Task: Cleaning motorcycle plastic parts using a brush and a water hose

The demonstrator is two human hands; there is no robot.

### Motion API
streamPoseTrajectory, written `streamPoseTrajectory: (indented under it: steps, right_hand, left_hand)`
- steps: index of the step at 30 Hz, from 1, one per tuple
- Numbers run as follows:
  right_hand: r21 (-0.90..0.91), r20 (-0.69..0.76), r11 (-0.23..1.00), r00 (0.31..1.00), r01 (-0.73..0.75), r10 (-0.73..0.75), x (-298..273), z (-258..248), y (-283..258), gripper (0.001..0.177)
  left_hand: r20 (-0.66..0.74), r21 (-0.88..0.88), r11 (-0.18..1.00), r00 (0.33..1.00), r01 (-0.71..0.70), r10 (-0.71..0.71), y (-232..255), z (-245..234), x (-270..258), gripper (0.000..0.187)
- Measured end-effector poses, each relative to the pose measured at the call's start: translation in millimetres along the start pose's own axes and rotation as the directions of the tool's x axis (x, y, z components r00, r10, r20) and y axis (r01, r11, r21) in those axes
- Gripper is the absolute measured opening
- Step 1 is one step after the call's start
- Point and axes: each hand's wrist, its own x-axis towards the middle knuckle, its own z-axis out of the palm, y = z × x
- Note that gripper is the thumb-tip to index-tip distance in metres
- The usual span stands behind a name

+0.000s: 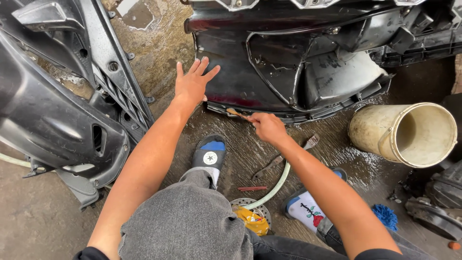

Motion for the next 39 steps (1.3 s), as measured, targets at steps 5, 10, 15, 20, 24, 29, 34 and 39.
streamPoseTrajectory:
  steps: [5, 10, 15, 20, 24, 29, 34, 39]
  right_hand:
    - [-0.005, 0.011, 1.0, 1.0, 0.002, -0.002, -7.1, -5.0, 16.6, 0.025]
    - [-0.139, 0.022, 0.99, 1.0, 0.02, -0.017, -52.7, -68.8, 12.1, 0.029]
    - [-0.295, 0.063, 0.956, 0.998, 0.0, 0.019, -114.1, -178.2, 34.9, 0.031]
    - [-0.424, -0.025, 0.88, 0.974, -0.214, 0.225, -172.7, -287.1, 144.4, 0.026]
    - [-0.035, 0.023, 0.836, 0.835, -0.548, 0.549, -219.2, -350.0, 197.8, 0.028]
    - [0.061, 0.031, 0.746, 0.748, -0.663, 0.663, -199.8, -315.1, 299.4, 0.022]
    - [-0.512, -0.193, 0.748, 0.905, -0.422, 0.379, -141.5, -223.0, 399.8, 0.026]
    - [-0.164, 0.092, 0.813, 0.812, -0.559, 0.577, -166.3, -304.6, 380.2, 0.024]
  left_hand:
    - [0.02, -0.008, 1.0, 0.999, -0.028, 0.028, 2.3, -12.8, -11.3, 0.113]
    - [-0.007, -0.015, 1.0, 1.0, -0.001, 0.001, 2.0, -11.7, -9.7, 0.113]
    - [-0.045, 0.005, 1.0, 0.999, -0.008, 0.008, 4.8, -9.7, -11.2, 0.108]
    - [-0.225, 0.095, 0.993, 0.97, -0.069, 0.089, -8.6, 19.2, -1.1, 0.118]
    - [-0.361, 0.149, 0.984, 0.921, -0.097, 0.146, -13.5, 39.6, 11.2, 0.119]
    - [-0.251, 0.161, 0.985, 0.963, -0.055, 0.095, -4.0, 28.4, 11.9, 0.117]
    - [-0.186, 0.187, 0.982, 0.982, 0.001, 0.034, 0.5, 20.2, 5.2, 0.114]
    - [-0.135, 0.121, 0.993, 0.991, -0.003, 0.019, 0.3, 16.7, 7.2, 0.115]
